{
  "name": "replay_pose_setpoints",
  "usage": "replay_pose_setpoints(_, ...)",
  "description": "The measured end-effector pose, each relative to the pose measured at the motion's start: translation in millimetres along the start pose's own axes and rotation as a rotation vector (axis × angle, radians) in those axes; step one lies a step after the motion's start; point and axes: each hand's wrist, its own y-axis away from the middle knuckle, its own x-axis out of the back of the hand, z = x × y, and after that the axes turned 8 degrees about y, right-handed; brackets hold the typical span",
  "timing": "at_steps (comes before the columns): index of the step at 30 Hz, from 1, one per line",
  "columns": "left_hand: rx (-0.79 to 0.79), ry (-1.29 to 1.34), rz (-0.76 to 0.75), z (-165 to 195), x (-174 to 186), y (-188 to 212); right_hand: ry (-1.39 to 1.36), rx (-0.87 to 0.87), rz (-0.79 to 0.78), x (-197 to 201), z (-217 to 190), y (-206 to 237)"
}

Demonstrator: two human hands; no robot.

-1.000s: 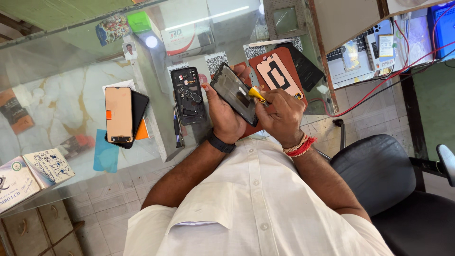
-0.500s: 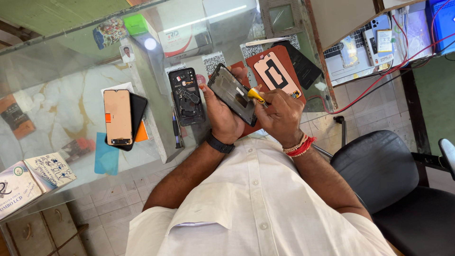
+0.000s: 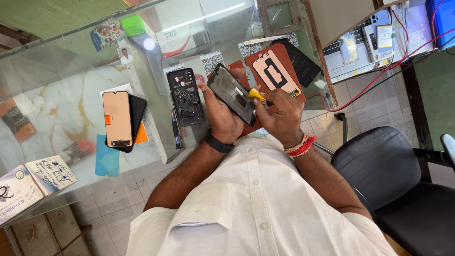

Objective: The person applies adhesive from a glue bottle around the frame of a disassembled smartphone, then aligns the screen assembly onto the phone body and presses it into place. They then use a screwdriver to work on screws along the edge of the assembled phone on the work mat.

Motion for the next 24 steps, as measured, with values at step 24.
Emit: replay_pose_setpoints(24, -0.013, -0.013, 0.019, 0, 2, 1, -0.042, -0.095, -0.029, 2, 8, 14)
